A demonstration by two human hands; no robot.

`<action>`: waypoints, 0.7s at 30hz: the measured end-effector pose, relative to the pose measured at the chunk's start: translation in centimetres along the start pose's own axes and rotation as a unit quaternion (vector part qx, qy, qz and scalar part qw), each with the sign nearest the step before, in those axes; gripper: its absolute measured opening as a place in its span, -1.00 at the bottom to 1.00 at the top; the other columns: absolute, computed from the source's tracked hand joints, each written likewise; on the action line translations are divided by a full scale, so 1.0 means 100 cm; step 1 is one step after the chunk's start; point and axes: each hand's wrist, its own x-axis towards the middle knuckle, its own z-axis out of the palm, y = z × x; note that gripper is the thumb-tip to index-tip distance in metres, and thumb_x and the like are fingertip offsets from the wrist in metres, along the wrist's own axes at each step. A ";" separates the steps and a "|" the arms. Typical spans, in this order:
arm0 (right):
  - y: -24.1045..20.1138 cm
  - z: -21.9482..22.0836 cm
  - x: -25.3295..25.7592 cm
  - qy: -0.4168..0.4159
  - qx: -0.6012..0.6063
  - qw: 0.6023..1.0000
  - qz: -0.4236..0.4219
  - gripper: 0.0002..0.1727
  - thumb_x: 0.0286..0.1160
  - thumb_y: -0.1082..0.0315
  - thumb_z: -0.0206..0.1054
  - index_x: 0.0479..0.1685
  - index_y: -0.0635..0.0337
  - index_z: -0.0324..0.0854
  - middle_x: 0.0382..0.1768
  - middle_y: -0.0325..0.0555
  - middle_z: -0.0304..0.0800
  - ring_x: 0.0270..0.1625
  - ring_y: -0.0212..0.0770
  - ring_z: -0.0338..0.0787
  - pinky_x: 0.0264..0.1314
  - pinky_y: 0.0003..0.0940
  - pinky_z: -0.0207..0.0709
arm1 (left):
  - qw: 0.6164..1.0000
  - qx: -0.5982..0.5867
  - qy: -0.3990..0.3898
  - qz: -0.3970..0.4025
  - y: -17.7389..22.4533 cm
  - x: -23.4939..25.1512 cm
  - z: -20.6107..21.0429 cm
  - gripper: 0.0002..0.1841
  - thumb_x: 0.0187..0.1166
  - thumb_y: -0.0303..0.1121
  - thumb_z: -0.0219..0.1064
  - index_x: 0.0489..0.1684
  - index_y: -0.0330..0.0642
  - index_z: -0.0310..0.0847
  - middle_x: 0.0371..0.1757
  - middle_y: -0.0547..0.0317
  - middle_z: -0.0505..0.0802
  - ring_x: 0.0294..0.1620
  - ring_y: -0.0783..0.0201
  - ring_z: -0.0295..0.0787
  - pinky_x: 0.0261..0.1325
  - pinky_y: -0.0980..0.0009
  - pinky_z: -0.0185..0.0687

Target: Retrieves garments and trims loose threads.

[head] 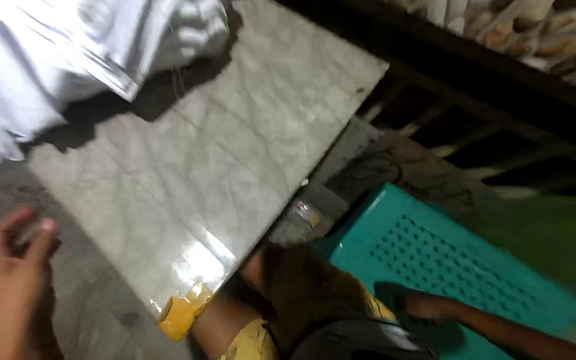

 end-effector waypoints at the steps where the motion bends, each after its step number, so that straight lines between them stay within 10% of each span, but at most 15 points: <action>1: -0.020 -0.013 -0.002 0.037 -0.024 0.999 -0.005 -0.57 0.84 0.27 0.09 0.51 0.34 0.49 0.16 0.41 0.71 0.08 0.27 0.76 0.22 0.20 0.54 | 0.998 -0.022 0.060 0.018 0.007 -0.011 0.002 -0.48 0.69 -0.23 0.23 0.54 -0.32 0.34 0.44 0.01 0.57 0.23 0.44 0.63 0.22 0.41 0.61; 7: -0.151 -0.116 -0.101 0.170 -0.176 0.934 -0.262 -0.59 0.82 0.22 0.15 0.20 0.45 0.69 -0.02 0.37 0.81 0.05 0.25 0.80 0.29 0.24 0.52 | 0.993 -0.014 0.087 0.078 0.071 -0.064 0.027 -0.51 0.65 -0.33 0.22 0.46 -0.50 0.36 0.43 -0.24 0.61 0.30 0.22 0.64 0.31 0.25 0.56; 11: -0.172 -0.164 -0.205 0.586 -0.112 0.632 -0.494 -0.71 0.66 0.30 0.28 0.00 0.38 0.77 -0.30 0.32 0.82 -0.24 0.37 0.83 -0.16 0.46 0.59 | 0.993 -0.077 0.063 0.070 0.101 -0.039 0.032 -0.62 0.70 -0.35 0.18 0.42 -0.30 0.44 0.30 0.05 0.69 0.14 0.36 0.72 0.15 0.36 0.66; 15: -0.143 -0.253 -0.289 0.826 0.009 0.435 -0.357 -0.57 0.75 0.33 0.11 0.34 0.55 0.58 0.19 0.67 0.62 0.28 0.69 0.60 0.29 0.53 0.37 | 0.979 -0.203 -0.031 -0.001 0.126 0.016 0.056 -0.65 0.85 -0.22 -0.10 0.40 -0.13 0.42 0.12 0.31 0.81 0.03 0.33 0.88 0.04 0.35 0.83; 21: -0.082 -0.396 -0.349 0.787 0.133 0.542 -0.265 -0.40 0.77 0.23 0.17 0.65 0.49 0.31 0.59 0.70 0.24 0.67 0.74 0.11 0.53 0.68 -0.03 | 0.955 -0.280 0.013 -0.093 0.146 0.061 0.095 -0.54 0.89 0.04 -0.25 0.27 -0.14 0.34 -0.08 0.26 0.84 -0.19 0.35 0.88 -0.13 0.36 0.82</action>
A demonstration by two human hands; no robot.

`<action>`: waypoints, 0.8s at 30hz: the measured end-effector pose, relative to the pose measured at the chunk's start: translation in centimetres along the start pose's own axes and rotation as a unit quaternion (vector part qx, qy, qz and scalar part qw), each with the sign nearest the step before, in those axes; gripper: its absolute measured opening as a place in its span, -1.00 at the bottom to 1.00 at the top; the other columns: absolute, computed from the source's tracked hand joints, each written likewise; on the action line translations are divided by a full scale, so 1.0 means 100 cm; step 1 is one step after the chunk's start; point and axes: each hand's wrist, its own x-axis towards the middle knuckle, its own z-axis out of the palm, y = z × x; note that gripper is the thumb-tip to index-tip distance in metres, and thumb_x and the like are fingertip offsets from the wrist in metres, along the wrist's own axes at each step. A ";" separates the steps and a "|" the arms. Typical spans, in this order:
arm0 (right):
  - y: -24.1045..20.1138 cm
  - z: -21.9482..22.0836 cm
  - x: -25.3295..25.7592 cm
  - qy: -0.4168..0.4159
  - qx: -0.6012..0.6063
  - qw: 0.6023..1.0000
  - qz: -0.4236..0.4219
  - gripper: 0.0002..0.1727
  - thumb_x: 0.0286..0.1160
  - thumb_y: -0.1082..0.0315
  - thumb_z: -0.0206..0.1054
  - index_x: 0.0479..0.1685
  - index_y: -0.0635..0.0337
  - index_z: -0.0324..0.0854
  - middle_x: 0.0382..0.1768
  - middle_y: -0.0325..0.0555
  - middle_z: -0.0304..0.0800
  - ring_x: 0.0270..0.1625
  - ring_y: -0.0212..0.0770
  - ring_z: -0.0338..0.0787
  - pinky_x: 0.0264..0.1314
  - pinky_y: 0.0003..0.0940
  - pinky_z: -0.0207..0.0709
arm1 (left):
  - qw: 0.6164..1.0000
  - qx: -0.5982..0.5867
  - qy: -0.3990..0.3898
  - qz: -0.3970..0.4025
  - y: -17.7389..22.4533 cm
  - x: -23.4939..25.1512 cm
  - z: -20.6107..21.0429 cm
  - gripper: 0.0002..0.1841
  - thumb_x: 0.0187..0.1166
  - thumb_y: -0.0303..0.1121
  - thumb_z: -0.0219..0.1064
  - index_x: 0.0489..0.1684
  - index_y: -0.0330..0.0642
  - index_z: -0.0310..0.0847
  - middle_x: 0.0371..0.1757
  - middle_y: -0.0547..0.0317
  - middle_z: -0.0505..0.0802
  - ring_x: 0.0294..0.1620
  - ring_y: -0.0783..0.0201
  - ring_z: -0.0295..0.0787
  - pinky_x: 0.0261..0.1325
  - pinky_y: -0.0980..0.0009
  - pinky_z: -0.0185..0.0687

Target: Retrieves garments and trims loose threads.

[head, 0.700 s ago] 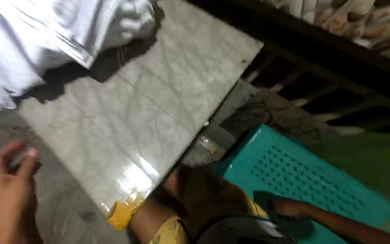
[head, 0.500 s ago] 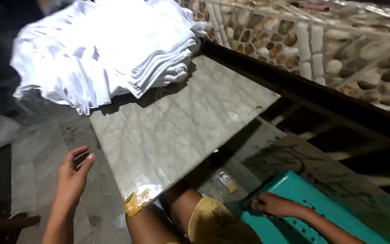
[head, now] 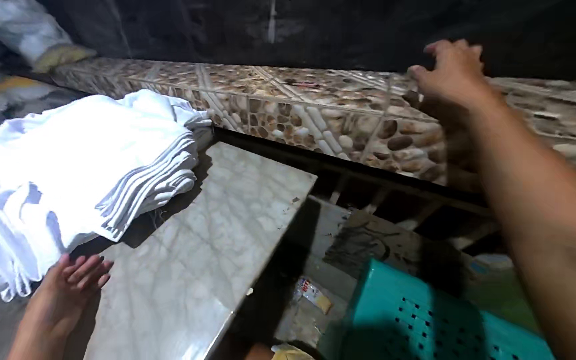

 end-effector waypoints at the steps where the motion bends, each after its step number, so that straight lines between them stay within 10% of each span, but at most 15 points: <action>1: -0.004 0.005 0.012 -0.026 0.011 1.000 -0.012 -0.40 0.82 0.18 0.13 0.62 0.49 0.34 0.55 0.68 0.33 0.65 0.73 0.17 0.54 0.67 -0.02 | 1.000 -0.017 0.018 -0.005 0.007 0.002 0.009 -0.53 0.89 0.06 -0.25 0.31 -0.15 0.31 -0.04 0.23 0.79 -0.18 0.36 0.85 -0.13 0.37 0.79; 4: -0.060 0.027 0.022 -0.052 -0.019 0.996 -0.075 -0.47 0.91 0.25 -0.04 0.57 0.56 0.36 0.46 0.63 0.49 0.56 0.62 0.41 0.56 0.52 0.15 | 0.997 -0.070 0.037 -0.021 0.030 0.010 0.044 -0.36 0.86 0.17 -0.30 0.56 -0.20 0.22 0.19 0.03 0.67 0.04 0.25 0.72 0.04 0.27 0.65; 6: -0.141 0.033 0.024 -0.230 -0.186 0.952 0.073 -0.41 0.96 0.29 -0.26 0.90 0.25 -0.13 0.84 0.23 0.06 0.86 0.25 0.09 0.82 0.20 -0.03 | 0.990 -0.136 0.033 -0.015 0.030 0.019 0.056 -0.30 0.81 0.26 -0.27 0.60 -0.15 0.21 0.29 -0.03 0.64 0.18 0.15 0.68 0.16 0.13 0.63; 8: -0.096 0.103 0.058 -0.135 -0.045 0.979 -0.146 -0.41 0.89 0.26 0.02 0.69 0.58 0.20 0.43 0.83 0.40 0.48 0.83 0.37 0.43 0.73 0.13 | 0.981 -0.191 0.045 0.002 0.028 0.034 0.056 -0.28 0.73 0.34 -0.14 0.60 -0.06 0.28 0.28 -0.03 0.68 0.20 0.09 0.69 0.13 0.04 0.67; 14: -0.103 0.197 0.138 -0.132 -0.062 0.987 -0.073 -0.69 0.62 0.52 0.28 0.13 0.69 0.60 0.12 0.76 0.64 0.29 0.70 0.61 0.28 0.64 0.35 | 0.964 -0.262 0.048 0.004 0.034 0.054 0.036 -0.31 0.75 0.26 -0.07 0.64 -0.09 0.26 0.33 -0.16 0.66 0.20 -0.05 0.68 0.11 -0.05 0.65; 18: -0.208 0.168 0.057 -0.099 0.042 0.986 -0.125 -0.63 0.69 0.51 0.20 0.29 0.71 0.48 0.21 0.86 0.53 0.35 0.80 0.51 0.31 0.71 0.26 | 0.938 -0.332 0.091 0.033 0.026 0.068 0.058 -0.37 0.76 -0.02 0.19 0.67 -0.23 0.20 0.45 -0.21 0.61 0.36 -0.02 0.64 0.33 0.02 0.63; 21: -0.291 0.183 0.002 -0.164 0.171 0.955 -0.179 -0.36 0.91 0.06 -0.05 0.40 0.63 0.41 0.19 0.74 0.57 0.27 0.70 0.57 0.28 0.61 0.30 | 0.932 -0.325 0.162 0.006 0.028 0.075 0.064 -0.33 0.66 -0.23 0.39 0.65 -0.37 0.19 0.45 -0.33 0.58 0.39 -0.09 0.58 0.36 -0.01 0.56; 24: -0.348 0.218 -0.034 -0.249 0.250 0.912 -0.209 -0.18 0.75 -0.05 0.21 0.61 0.58 0.15 0.36 0.66 0.49 0.40 0.59 0.54 0.42 0.51 0.32 | 0.942 -0.303 0.141 -0.001 0.029 0.067 0.053 -0.37 0.65 -0.28 0.39 0.63 -0.34 0.21 0.35 -0.28 0.63 0.22 0.01 0.66 0.21 0.13 0.66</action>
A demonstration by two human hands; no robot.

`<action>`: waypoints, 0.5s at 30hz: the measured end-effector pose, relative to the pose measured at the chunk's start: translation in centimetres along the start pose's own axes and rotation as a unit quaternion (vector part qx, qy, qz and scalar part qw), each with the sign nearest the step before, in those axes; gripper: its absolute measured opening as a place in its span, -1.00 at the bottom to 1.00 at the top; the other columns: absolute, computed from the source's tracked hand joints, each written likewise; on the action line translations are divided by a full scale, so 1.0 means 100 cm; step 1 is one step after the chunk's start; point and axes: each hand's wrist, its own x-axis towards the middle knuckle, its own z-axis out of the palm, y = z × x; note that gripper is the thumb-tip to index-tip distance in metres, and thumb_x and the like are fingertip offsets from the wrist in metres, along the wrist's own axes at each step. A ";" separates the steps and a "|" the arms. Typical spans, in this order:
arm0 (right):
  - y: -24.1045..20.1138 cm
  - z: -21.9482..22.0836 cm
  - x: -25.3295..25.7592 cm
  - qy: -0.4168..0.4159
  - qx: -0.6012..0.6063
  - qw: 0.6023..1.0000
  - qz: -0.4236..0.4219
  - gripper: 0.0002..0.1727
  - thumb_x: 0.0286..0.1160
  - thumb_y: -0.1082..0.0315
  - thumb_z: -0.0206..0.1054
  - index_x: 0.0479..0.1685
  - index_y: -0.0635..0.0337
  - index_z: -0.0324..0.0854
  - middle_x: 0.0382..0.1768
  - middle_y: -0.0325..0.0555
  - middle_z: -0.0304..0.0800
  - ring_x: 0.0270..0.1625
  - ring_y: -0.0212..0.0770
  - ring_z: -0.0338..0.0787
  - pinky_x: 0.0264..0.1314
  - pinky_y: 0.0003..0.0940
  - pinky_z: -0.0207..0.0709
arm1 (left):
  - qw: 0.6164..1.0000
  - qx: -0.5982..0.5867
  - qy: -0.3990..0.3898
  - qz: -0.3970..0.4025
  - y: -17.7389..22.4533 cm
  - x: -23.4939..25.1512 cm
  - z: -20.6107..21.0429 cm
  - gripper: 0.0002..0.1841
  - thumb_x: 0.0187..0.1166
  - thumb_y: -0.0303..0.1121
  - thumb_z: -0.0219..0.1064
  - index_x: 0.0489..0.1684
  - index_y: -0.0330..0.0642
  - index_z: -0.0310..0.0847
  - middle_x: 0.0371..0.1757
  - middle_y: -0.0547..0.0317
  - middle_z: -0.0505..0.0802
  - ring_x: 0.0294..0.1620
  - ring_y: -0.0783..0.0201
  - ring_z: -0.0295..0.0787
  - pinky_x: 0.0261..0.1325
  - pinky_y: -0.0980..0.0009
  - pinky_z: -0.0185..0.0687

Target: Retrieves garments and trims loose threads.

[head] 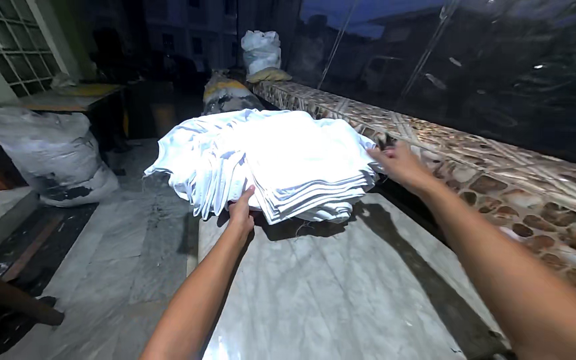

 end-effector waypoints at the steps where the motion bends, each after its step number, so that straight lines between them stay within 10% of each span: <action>1: -0.005 0.017 0.005 -0.007 0.000 1.000 -0.025 -0.16 0.69 0.00 0.31 0.58 0.64 0.17 0.41 0.69 0.43 0.44 0.61 0.49 0.44 0.53 0.30 | 1.000 0.002 -0.011 -0.003 0.004 -0.005 -0.003 -0.37 0.65 -0.29 0.38 0.63 -0.33 0.20 0.32 -0.26 0.64 0.18 0.03 0.68 0.17 0.17 0.67; 8: -0.007 0.073 -0.039 -0.056 -0.087 0.993 -0.051 -0.27 0.65 -0.04 0.35 0.28 0.62 0.41 0.01 0.61 0.66 0.16 0.58 0.68 0.21 0.51 0.41 | 0.998 0.033 -0.033 -0.031 0.015 -0.082 -0.038 -0.54 0.70 -0.34 0.31 0.48 -0.34 0.33 0.07 -0.12 0.73 -0.08 0.19 0.77 -0.04 0.33 0.75; 15: -0.009 0.044 -0.236 -0.013 -0.123 0.982 -0.145 -0.31 0.57 -0.11 0.19 -0.04 0.56 0.57 -0.40 0.39 0.72 -0.30 0.47 0.77 -0.31 0.42 0.49 | 0.984 0.163 -0.041 -0.050 0.043 -0.188 -0.142 -0.75 0.80 -0.32 0.16 0.26 -0.26 0.40 -0.23 0.11 0.87 -0.30 0.33 0.89 -0.24 0.42 0.84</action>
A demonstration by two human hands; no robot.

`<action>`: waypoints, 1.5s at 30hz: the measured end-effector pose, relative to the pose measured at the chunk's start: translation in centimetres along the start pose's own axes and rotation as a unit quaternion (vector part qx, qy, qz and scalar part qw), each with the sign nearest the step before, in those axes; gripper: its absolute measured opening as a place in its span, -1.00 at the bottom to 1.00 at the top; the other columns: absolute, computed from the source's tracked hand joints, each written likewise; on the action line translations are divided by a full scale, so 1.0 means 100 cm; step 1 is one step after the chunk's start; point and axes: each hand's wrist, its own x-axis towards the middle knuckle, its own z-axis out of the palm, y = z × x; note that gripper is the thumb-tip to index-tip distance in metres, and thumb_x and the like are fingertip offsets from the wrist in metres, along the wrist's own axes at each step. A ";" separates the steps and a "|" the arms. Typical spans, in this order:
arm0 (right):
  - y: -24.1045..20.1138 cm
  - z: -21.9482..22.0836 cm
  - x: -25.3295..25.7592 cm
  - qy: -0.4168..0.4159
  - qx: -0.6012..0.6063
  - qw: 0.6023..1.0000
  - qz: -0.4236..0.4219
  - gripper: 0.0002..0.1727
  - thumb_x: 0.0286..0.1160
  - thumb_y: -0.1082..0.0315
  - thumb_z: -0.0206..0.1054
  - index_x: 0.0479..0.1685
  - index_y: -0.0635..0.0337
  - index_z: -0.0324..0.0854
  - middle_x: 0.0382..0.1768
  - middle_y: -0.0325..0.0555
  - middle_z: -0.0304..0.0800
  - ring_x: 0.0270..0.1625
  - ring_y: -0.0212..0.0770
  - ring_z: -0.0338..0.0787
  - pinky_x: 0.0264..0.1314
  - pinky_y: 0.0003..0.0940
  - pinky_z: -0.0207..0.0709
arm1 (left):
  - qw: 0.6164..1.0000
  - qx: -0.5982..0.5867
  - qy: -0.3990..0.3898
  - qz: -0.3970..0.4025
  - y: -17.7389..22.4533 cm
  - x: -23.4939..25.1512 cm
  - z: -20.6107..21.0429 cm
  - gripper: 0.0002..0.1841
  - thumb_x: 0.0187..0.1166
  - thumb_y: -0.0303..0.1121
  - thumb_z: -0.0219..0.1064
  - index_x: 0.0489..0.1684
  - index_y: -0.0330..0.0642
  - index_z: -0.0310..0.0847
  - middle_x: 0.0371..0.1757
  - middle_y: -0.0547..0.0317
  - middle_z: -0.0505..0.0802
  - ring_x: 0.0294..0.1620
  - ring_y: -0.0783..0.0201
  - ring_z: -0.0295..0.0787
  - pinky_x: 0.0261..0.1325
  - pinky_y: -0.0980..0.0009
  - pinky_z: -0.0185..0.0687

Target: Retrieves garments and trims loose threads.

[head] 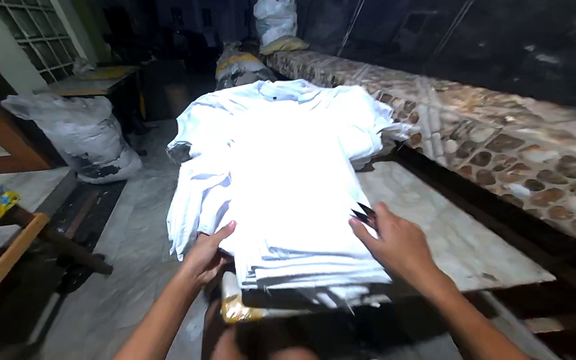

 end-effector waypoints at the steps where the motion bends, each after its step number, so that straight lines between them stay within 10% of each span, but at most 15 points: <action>1: -0.010 -0.005 -0.026 0.022 -0.004 1.000 -0.007 -0.30 0.57 -0.13 0.12 -0.11 0.55 0.58 -0.44 0.37 0.70 -0.38 0.45 0.76 -0.41 0.40 0.46 | 0.999 0.046 -0.006 -0.006 -0.001 -0.013 -0.013 -0.77 0.82 -0.30 0.12 0.19 -0.26 0.45 -0.28 0.14 0.88 -0.34 0.35 0.88 -0.28 0.43 0.83; 5: -0.021 -0.013 -0.075 0.031 0.014 0.999 0.011 -0.24 0.63 -0.16 0.02 -0.08 0.61 0.54 -0.31 0.52 0.66 -0.29 0.55 0.69 -0.35 0.46 0.39 | 0.950 0.308 -0.027 0.035 -0.022 -0.035 -0.066 -0.65 0.88 -0.24 0.01 0.12 -0.42 0.54 -0.34 0.18 0.76 -0.38 0.44 0.74 -0.26 0.47 0.72; 8: -0.015 -0.012 -0.073 0.057 0.031 0.998 -0.017 -0.28 0.58 -0.08 0.12 -0.01 0.64 0.57 -0.13 0.60 0.65 -0.09 0.60 0.67 -0.12 0.48 0.40 | 0.842 0.479 0.074 0.237 -0.033 -0.057 -0.102 -0.66 0.70 -0.23 0.28 -0.25 -0.40 0.74 -0.51 0.09 0.71 -0.47 0.28 0.62 -0.27 0.20 0.57; 11: -0.040 -0.029 -0.059 0.114 0.050 0.986 -0.106 -0.47 0.65 0.13 0.14 -0.11 0.64 0.53 -0.13 0.55 0.64 -0.17 0.46 0.68 -0.18 0.31 0.47 | 0.774 0.415 0.133 0.459 -0.027 -0.091 -0.080 -0.76 0.54 -0.28 0.38 -0.24 -0.34 0.72 -0.37 0.20 0.76 -0.32 0.54 0.69 -0.17 0.57 0.62; 15: -0.094 -0.029 -0.047 0.171 0.139 0.953 -0.206 -0.66 0.80 0.26 0.05 -0.23 0.43 0.42 -0.45 0.11 0.57 -0.41 -0.23 0.60 -0.35 -0.40 0.48 | 0.733 0.402 0.062 0.545 -0.043 -0.088 -0.007 -0.61 0.48 -0.22 0.46 0.06 -0.40 0.74 0.09 -0.17 0.81 0.16 0.03 0.75 0.18 0.13 0.67; 19: -0.079 0.038 -0.059 0.166 0.177 0.934 -0.263 -0.52 0.76 0.20 0.03 -0.56 0.31 0.51 -0.67 -0.01 0.52 -0.62 -0.18 0.55 -0.60 -0.34 0.35 | 0.675 0.389 0.127 0.614 -0.125 -0.043 0.007 -0.58 0.62 -0.16 0.05 -0.22 -0.22 0.83 -0.09 -0.06 0.89 0.00 0.01 0.75 0.10 0.21 0.58; 24: -0.071 0.023 -0.064 0.013 0.291 0.914 -0.284 -0.53 0.44 -0.12 0.44 -0.20 0.17 0.70 -0.23 -0.07 0.69 -0.36 -0.54 0.53 -0.39 -0.76 0.34 | 0.709 0.262 0.076 0.651 -0.124 -0.051 -0.005 -0.72 0.72 -0.23 0.14 -0.19 -0.17 0.76 -0.07 0.15 0.82 0.14 0.32 0.66 0.34 0.54 0.46; 32: -0.085 -0.002 -0.055 0.007 0.316 0.896 -0.312 -0.73 0.68 0.35 0.20 -0.22 0.33 0.77 -0.15 -0.05 0.86 -0.11 -0.62 0.73 0.03 -0.86 0.50 | 0.729 0.139 0.077 0.666 -0.075 -0.079 -0.001 -0.75 0.81 -0.12 0.14 -0.18 -0.04 0.60 -0.08 0.43 0.78 0.14 0.61 0.70 0.25 0.64 0.60; 35: -0.089 -0.013 -0.057 0.015 0.290 0.903 -0.317 -0.70 0.69 0.34 0.16 -0.21 0.32 0.77 -0.17 -0.02 0.87 -0.15 -0.58 0.73 -0.02 -0.84 0.50 | 0.720 0.282 0.131 0.621 -0.065 -0.080 0.017 -0.60 0.52 -0.02 0.44 -0.06 -0.23 0.67 -0.07 0.08 0.78 0.06 0.33 0.70 0.15 0.46 0.56; 38: -0.092 -0.029 -0.057 0.066 0.244 0.917 -0.309 -0.68 0.75 0.32 0.12 -0.26 0.32 0.70 -0.32 -0.01 0.79 -0.28 -0.51 0.65 -0.18 -0.78 0.44 | 0.690 0.371 0.192 0.591 -0.062 -0.068 0.030 -0.78 0.04 -0.38 0.49 -0.35 -0.19 0.87 -0.27 -0.01 0.81 -0.16 0.06 0.72 -0.08 0.20 0.48; 42: -0.098 0.005 -0.043 0.120 0.207 0.952 -0.193 -0.74 0.60 0.40 0.20 -0.38 0.41 0.66 -0.47 -0.01 0.60 -0.40 -0.38 0.55 -0.30 -0.58 0.42 | 0.867 0.006 -0.055 0.496 -0.061 -0.076 0.046 -0.80 0.50 -0.68 0.26 -0.07 -0.50 0.79 -0.22 0.27 0.92 -0.16 0.64 0.80 0.05 0.65 0.71; 45: -0.103 0.017 -0.045 0.087 0.191 0.972 -0.105 -0.76 0.49 0.32 0.32 -0.20 0.36 0.77 -0.31 0.02 0.63 -0.38 -0.19 0.61 -0.36 -0.27 0.49 | 0.907 -0.205 -0.143 0.338 -0.062 -0.074 0.049 -0.70 0.61 -0.63 0.16 0.18 -0.30 0.72 -0.19 0.31 0.94 -0.18 0.51 0.88 0.04 0.48 0.81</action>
